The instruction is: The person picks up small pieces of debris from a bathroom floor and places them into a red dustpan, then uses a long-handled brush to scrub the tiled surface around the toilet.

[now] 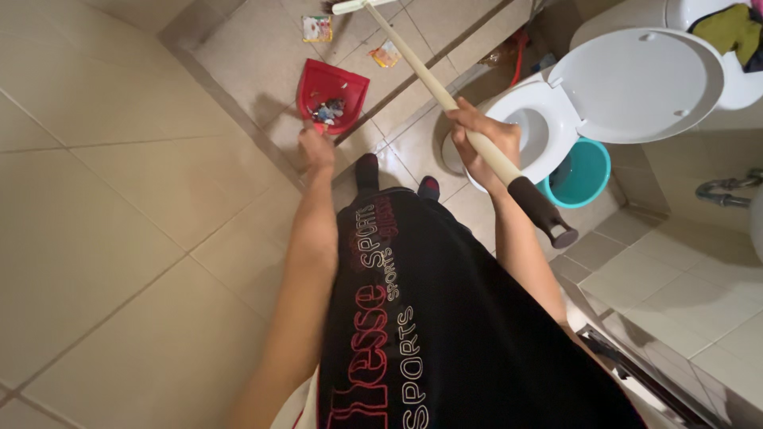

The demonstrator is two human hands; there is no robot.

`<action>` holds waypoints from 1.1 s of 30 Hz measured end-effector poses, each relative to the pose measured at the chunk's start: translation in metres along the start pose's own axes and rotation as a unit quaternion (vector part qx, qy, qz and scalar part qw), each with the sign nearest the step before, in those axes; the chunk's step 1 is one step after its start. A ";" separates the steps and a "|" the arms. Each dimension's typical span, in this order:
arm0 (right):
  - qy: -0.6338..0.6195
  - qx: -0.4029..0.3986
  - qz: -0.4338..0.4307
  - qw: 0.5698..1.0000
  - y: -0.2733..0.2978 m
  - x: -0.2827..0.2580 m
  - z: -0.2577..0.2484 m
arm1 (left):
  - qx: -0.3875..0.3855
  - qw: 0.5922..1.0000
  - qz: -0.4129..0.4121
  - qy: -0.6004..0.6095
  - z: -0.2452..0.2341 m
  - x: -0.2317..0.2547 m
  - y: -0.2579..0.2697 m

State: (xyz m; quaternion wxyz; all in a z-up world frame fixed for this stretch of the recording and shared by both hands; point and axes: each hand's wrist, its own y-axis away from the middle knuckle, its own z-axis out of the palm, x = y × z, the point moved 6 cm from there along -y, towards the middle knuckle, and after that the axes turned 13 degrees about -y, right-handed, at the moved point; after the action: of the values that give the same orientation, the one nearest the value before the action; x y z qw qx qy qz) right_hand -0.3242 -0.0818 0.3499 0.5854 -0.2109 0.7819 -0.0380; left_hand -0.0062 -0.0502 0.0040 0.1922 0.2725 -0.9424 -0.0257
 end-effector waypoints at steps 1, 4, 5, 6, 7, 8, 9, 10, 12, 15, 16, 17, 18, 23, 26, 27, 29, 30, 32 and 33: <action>-0.001 -0.004 0.002 1.000 -0.002 0.002 0.000 | -0.025 0.999 -0.036 0.007 -0.004 -0.006 0.002; -0.042 -0.023 -0.014 0.999 -0.010 0.005 0.007 | -0.059 0.996 -0.069 -0.003 -0.016 -0.014 0.007; -0.041 -0.020 -0.009 0.999 -0.013 0.008 0.011 | -0.068 0.996 -0.061 -0.022 -0.018 -0.016 0.004; -0.041 -0.016 -0.004 0.999 -0.016 0.011 0.014 | -0.061 0.996 -0.065 -0.021 -0.020 -0.020 0.001; -0.044 -0.018 -0.007 0.999 -0.017 0.013 0.018 | -0.049 0.996 -0.067 -0.020 -0.022 -0.024 0.002; -0.073 -0.013 -0.005 0.997 -0.020 0.018 0.022 | -0.037 0.997 -0.069 -0.019 -0.024 -0.027 0.001; -0.100 -0.006 -0.004 0.995 -0.023 0.023 0.024 | -0.033 0.997 -0.070 -0.018 -0.025 -0.029 0.000; -0.102 -0.007 -0.008 0.995 -0.024 0.028 0.027 | -0.055 0.995 -0.084 -0.006 -0.024 -0.032 0.002; -0.090 -0.007 -0.006 0.996 -0.021 0.038 0.034 | -0.079 0.992 -0.096 0.007 -0.027 -0.032 0.006; -0.076 -0.006 -0.029 0.997 -0.013 0.063 0.044 | -0.063 0.987 -0.114 -0.090 -0.030 -0.016 0.003; -0.077 -0.010 -0.032 0.996 -0.010 0.075 0.048 | -0.007 0.996 -0.069 -0.061 -0.032 0.004 0.000; -0.080 0.001 -0.034 0.996 -0.006 0.090 0.052 | 0.050 0.998 -0.024 -0.031 -0.038 0.020 -0.005; -0.083 0.011 -0.035 0.996 -0.003 0.105 0.056 | 0.009 0.999 -0.029 -0.022 -0.035 0.032 -0.012; -0.308 0.037 0.091 0.946 -0.019 0.142 0.081 | -0.091 0.993 -0.048 0.064 -0.019 0.133 -0.007; -0.049 0.004 0.105 0.993 -0.011 0.098 0.059 | 0.036 0.991 0.038 0.124 -0.006 0.186 0.008; -0.040 0.009 0.129 0.991 -0.010 0.087 0.050 | -0.014 0.911 -0.077 0.405 0.014 0.189 0.013; -0.053 -0.001 0.025 0.998 -0.002 0.050 0.036 | -0.064 0.738 -0.180 0.647 0.039 0.208 0.028; -0.066 -0.013 -0.075 0.995 0.006 0.029 0.030 | 0.044 0.851 -0.096 0.514 0.024 0.215 0.033; -0.097 -0.017 -0.074 0.992 0.022 0.016 0.012 | 0.147 0.923 -0.003 0.356 0.012 0.234 0.047; -0.129 -0.022 -0.075 0.989 0.028 0.012 0.004 | 0.165 0.917 -0.007 0.363 0.012 0.236 0.050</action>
State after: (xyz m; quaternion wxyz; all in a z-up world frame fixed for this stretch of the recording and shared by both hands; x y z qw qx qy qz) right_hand -0.3310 -0.0602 0.3297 0.6722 -0.2848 0.6824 -0.0376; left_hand -0.2194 -0.1315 0.0828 0.4731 0.2975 -0.7969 0.2294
